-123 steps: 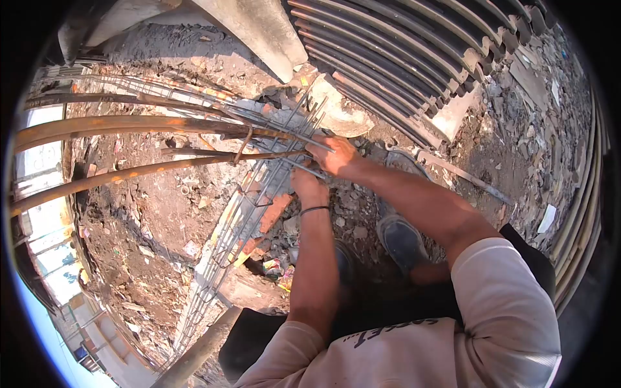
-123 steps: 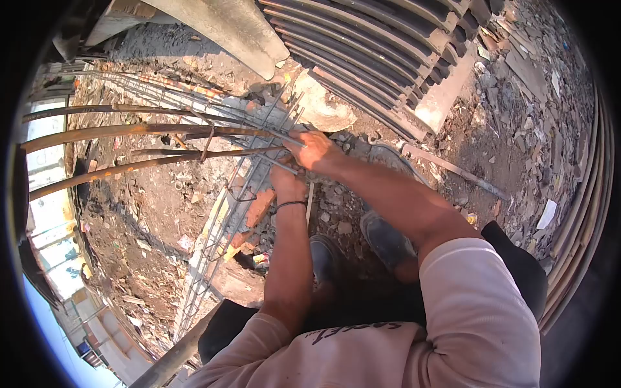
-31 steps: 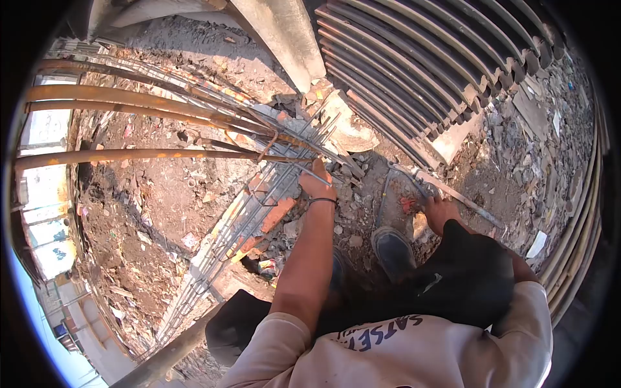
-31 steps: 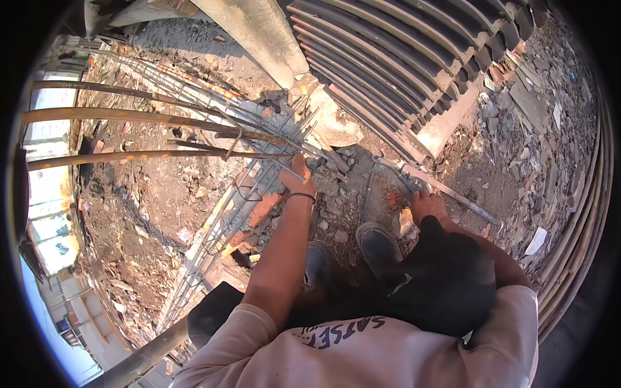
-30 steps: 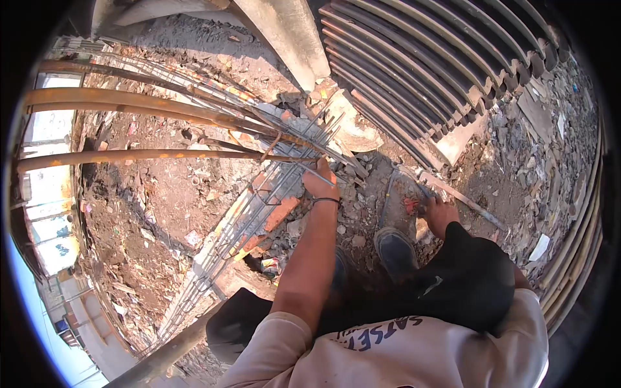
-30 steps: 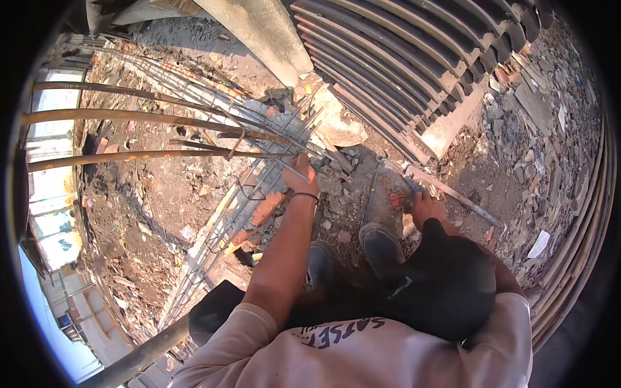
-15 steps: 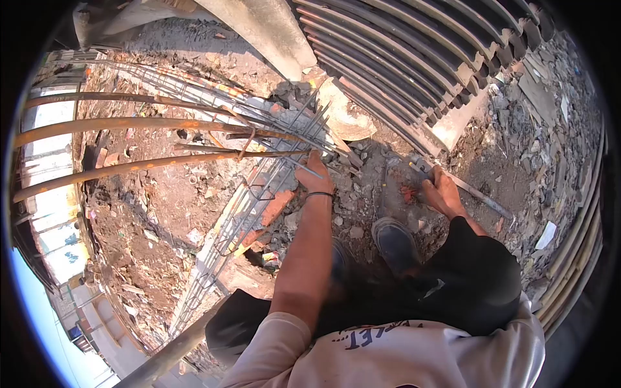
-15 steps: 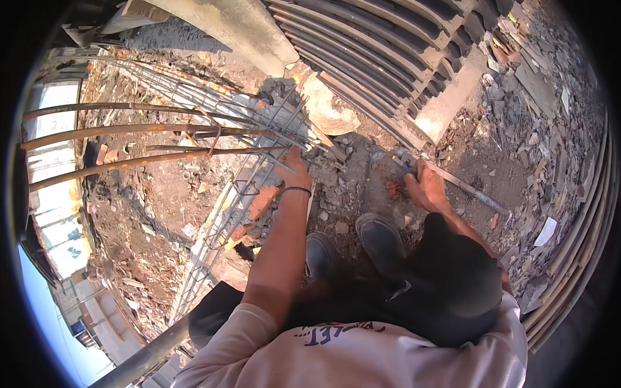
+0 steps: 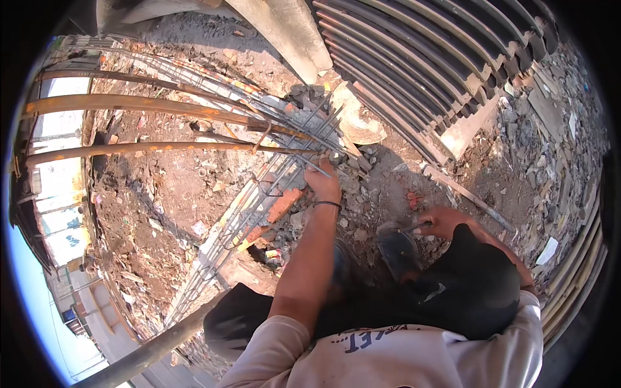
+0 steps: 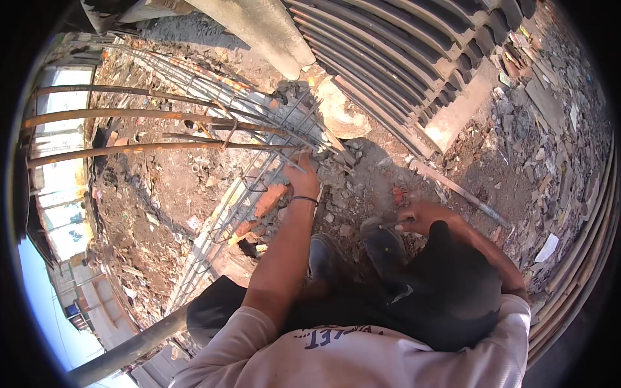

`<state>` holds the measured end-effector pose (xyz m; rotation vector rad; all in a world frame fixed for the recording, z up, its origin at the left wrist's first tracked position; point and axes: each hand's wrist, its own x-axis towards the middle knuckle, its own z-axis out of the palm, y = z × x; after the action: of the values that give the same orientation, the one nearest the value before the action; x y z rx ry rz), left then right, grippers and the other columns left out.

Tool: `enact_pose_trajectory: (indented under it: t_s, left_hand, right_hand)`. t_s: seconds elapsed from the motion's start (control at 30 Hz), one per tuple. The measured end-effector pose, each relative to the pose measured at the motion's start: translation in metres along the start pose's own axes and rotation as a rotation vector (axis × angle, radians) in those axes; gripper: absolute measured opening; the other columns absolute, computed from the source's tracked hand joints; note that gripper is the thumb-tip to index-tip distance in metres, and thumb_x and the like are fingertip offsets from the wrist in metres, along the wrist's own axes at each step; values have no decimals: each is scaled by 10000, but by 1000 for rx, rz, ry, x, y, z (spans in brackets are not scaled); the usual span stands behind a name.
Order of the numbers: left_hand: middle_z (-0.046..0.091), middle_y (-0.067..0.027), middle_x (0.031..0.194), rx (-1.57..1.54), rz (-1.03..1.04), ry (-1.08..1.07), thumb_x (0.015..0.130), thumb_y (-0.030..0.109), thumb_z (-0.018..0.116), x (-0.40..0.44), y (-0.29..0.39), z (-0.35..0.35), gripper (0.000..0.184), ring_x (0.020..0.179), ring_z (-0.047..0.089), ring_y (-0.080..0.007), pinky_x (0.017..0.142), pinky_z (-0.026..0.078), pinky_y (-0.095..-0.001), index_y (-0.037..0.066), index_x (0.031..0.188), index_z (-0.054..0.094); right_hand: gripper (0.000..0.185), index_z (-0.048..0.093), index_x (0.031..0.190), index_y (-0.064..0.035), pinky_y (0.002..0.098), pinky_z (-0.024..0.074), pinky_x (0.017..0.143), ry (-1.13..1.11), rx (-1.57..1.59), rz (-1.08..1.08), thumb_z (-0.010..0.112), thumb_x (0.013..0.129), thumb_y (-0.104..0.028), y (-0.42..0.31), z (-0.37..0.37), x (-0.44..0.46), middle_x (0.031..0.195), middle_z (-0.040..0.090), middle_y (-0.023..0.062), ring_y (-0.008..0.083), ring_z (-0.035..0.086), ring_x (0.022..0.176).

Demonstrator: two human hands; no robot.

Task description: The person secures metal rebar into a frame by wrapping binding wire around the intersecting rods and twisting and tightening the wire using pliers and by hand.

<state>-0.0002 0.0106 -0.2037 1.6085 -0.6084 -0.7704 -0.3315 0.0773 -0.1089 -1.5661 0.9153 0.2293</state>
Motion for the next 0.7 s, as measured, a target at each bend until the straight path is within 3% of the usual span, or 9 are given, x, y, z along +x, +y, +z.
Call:
enact_pose_trajectory:
  t_s: [0.17,0.2,0.33,0.4,0.43,0.5,0.53,0.63,0.7]
  left_hand:
    - [457,41,627,-271,-438,-57,943,95,538,-15,35,-10,23,464,371,-67,390,294,-262,117,942,546]
    - [472,39,625,-325,-549,-80,952,114,526,-14,42,-10,89,442,373,-76,365,289,-259,127,1032,561]
    - [509,40,678,-291,-568,-51,974,150,510,-13,38,-10,230,430,357,-75,367,286,-253,133,1201,543]
    - [629,-9,883,-295,-527,-171,981,153,514,-9,25,-18,327,463,391,-76,374,293,-251,141,1307,497]
    - [629,-9,883,-298,-524,-168,981,153,514,-9,21,-19,327,463,391,-76,374,293,-251,141,1307,497]
    - [658,-78,1158,-235,-483,-73,988,146,504,-7,18,-17,365,480,409,-80,375,291,-248,154,1352,485]
    - [658,-78,1158,-238,-478,-69,988,146,504,-6,22,-19,365,480,409,-80,375,291,-248,154,1352,485]
    - [592,-109,1344,-276,-541,-178,992,147,496,-8,32,-26,365,482,419,-79,374,296,-244,129,1357,485]
    - [644,-113,1256,-281,-536,-130,994,138,487,-10,37,-23,322,471,421,-76,366,289,-244,120,1311,540]
  right_hand:
    - [442,611,1052,-15,438,469,822,-44,4,-33,621,929,-440,51,105,10,1010,626,181,354,621,971]
    - [447,604,1021,-11,441,470,817,-49,-24,-69,633,917,-445,52,111,10,987,628,186,361,622,961]
    - [411,590,980,-14,432,490,760,2,22,-97,686,888,-404,47,99,8,862,642,151,316,659,851]
    - [324,577,954,-15,412,499,687,-100,349,94,705,884,-304,22,75,1,723,622,114,243,670,728]
    - [324,577,954,-15,412,499,687,-101,344,92,705,884,-304,26,72,5,723,622,114,243,670,728]
    - [290,575,949,-15,394,495,652,4,330,17,709,883,-264,32,63,16,680,609,95,191,663,690]
    - [279,575,947,-15,388,493,640,39,322,-9,710,882,-250,22,52,20,666,605,89,174,661,677]
    - [264,572,956,-10,399,493,661,257,185,71,665,917,-254,-19,14,27,683,592,114,230,668,706]
    - [303,568,1031,-16,482,458,680,403,25,-101,622,941,-300,-45,-8,38,783,601,206,373,619,742]
